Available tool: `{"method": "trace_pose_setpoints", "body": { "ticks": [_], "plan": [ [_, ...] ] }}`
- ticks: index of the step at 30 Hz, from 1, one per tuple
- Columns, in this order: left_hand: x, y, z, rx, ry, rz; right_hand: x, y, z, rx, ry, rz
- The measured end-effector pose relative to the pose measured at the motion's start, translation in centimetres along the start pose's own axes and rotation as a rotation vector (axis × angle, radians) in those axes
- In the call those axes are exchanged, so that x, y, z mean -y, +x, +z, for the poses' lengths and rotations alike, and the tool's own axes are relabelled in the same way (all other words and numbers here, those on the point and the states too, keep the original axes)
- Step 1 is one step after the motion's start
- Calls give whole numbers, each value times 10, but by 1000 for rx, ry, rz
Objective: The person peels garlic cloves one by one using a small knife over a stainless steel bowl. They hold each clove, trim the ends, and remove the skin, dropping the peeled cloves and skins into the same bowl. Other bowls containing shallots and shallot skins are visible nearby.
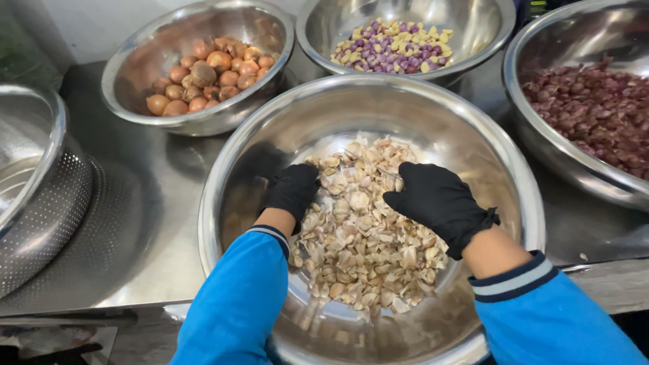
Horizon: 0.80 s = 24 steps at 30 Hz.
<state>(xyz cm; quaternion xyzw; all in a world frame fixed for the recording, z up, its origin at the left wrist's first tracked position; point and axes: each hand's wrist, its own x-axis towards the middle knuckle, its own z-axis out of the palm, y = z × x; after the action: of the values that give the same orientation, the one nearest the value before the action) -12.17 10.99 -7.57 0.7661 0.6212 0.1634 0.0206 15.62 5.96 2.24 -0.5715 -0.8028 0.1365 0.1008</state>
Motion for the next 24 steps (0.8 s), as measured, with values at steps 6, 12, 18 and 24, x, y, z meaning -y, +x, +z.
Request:
{"method": "trace_pose_setpoints", "body": {
  "ticks": [6,12,18,24],
  "plan": [
    [-10,9,-28,9,112,27,-15,2,21,-104,75,-44],
    [-57,11,-75,5,-1253,-232,-12,8,6,-252,558,-198],
    [-102,-38,-79,55,-1991,-224,4,-35,-13,-265,742,-284],
    [-126,-45,-73,-60,-2098,-289,14,-57,-8,-408,508,-299]
  ]
}}
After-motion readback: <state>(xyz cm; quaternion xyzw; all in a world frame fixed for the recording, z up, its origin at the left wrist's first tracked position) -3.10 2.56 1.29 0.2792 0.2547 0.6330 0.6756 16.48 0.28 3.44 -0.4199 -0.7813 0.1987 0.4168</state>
